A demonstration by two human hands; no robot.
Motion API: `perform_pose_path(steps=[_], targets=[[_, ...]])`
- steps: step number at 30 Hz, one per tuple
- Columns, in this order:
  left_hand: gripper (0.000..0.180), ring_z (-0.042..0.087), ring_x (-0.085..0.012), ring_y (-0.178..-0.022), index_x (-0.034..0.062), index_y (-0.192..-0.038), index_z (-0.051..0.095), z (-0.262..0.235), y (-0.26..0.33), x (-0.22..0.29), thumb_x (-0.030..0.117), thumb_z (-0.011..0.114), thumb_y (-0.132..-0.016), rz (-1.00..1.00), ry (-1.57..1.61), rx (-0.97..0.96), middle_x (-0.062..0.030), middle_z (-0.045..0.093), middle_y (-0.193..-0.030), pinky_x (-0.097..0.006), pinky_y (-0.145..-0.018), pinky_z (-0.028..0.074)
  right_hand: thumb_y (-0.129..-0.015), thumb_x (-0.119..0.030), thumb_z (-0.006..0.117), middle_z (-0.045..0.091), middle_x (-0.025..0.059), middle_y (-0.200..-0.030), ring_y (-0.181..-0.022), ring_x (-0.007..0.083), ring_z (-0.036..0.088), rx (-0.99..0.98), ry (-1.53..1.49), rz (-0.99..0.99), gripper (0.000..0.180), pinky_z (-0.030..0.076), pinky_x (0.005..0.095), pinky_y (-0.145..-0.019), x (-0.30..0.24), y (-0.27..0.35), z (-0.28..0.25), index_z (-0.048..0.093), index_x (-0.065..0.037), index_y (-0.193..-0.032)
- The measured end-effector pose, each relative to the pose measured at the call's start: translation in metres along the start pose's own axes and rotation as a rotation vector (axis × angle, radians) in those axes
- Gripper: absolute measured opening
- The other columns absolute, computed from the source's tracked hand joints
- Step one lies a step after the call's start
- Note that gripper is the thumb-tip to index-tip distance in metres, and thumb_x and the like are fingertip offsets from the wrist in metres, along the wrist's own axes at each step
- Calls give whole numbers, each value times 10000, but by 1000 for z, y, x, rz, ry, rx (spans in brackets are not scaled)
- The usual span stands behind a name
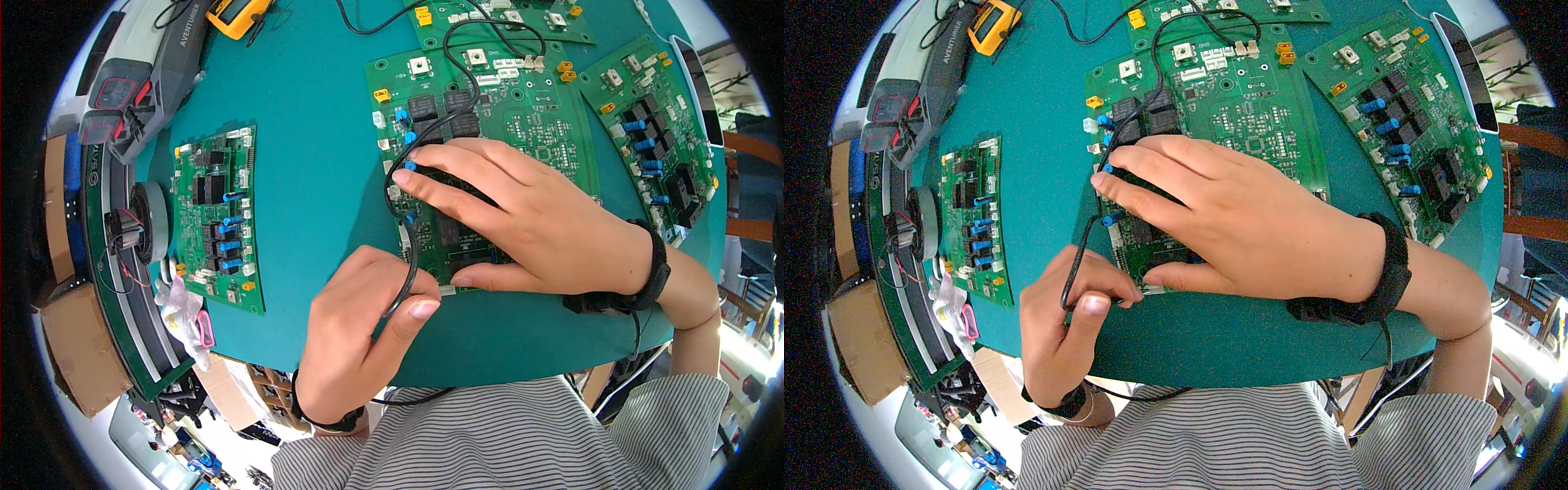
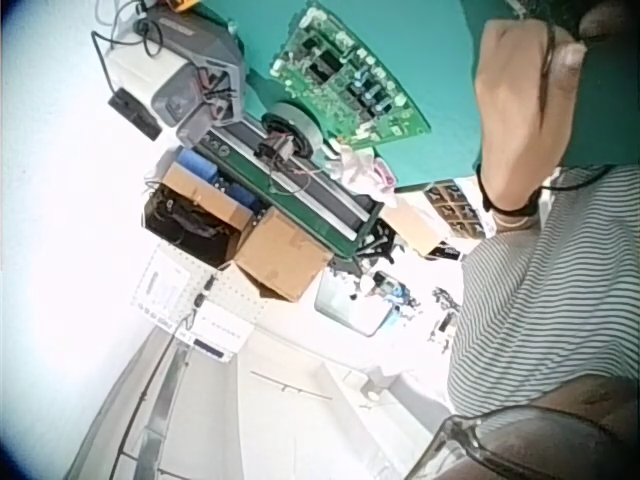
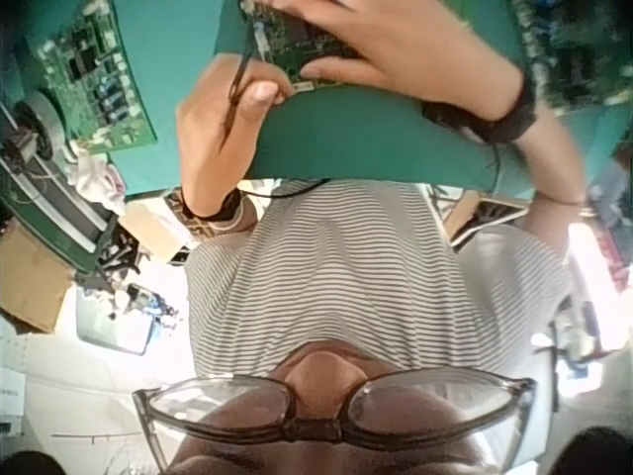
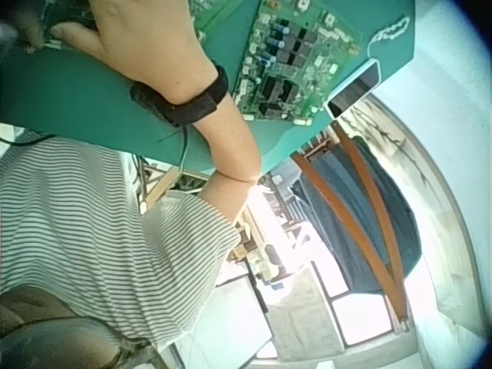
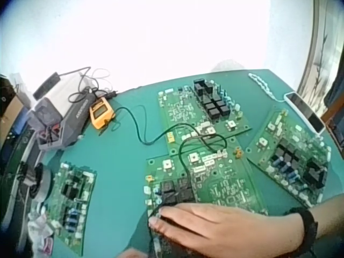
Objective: Inspecting and testing electronic circuit boards using a multimeter and probes.
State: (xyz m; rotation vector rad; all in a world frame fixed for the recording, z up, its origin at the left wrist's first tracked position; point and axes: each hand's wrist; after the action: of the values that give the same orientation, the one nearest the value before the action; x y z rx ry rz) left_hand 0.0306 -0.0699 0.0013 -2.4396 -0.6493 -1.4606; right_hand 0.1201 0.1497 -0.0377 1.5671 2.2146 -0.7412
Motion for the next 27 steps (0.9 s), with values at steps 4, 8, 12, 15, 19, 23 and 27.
perform_pose_path(steps=[4,8,12,15,19,23,27], targets=[[347,623,-234,-771,-2,-850,675,2,-1,2,298,600,-1005,-35,-39,10,-110,699,-835,-338,-734,475,-772,-367,765,431,188,-1475,-1290,381,468,-1,7,1,915,394,466,-1121,0,0,-1,389,-30,-1534],[181,631,-242,-781,4,-853,679,2,-2,5,166,671,-932,11,-71,36,-102,709,-843,-346,-753,482,-775,-376,764,431,186,-1477,-1289,381,468,-7,10,2,909,393,466,-1121,0,0,-2,394,-30,-1530],[119,635,-242,-783,4,-860,683,1,-1,6,117,687,-897,4,-53,32,-103,715,-849,-352,-752,484,-779,-381,761,432,184,-1477,-1289,379,468,-11,14,-1,905,394,465,-1121,-1,-1,-2,396,-32,-1530],[130,633,-288,-803,3,-906,672,1,-3,2,19,766,-818,60,-80,-3,-94,685,-847,-370,-700,517,-786,-390,759,435,182,-1476,-1291,378,468,-9,14,2,902,392,468,-1121,0,0,-1,396,-34,-1531],[155,638,-296,-816,-4,-924,668,2,-4,3,-21,760,-800,63,-88,-15,-98,688,-863,-374,-704,522,-797,-401,754,431,180,-1480,-1294,378,467,-2,10,-3,899,389,469,-1126,0,0,0,392,-40,-1536],[207,655,-301,-835,-9,-949,669,5,-1,1,-71,755,-772,76,-109,29,-108,696,-899,-372,-707,533,-806,-413,749,421,176,-1487,-1298,377,465,5,7,-11,901,386,469,-1132,1,0,1,384,-47,-1544],[227,678,-288,-829,-2,-957,674,5,-4,0,-80,761,-763,66,-112,35,-111,702,-917,-354,-693,549,-802,-410,750,421,174,-1486,-1298,375,465,1,10,2,905,386,468,-1133,2,2,1,383,-44,-1544]])
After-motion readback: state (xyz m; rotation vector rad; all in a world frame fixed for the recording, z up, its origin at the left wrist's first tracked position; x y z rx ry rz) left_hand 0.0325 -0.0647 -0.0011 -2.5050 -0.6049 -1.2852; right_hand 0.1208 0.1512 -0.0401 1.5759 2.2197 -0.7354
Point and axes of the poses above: each hand's wrist, its own y-axis away from the middle knuckle, its own z-axis out of the palm, x = y × z
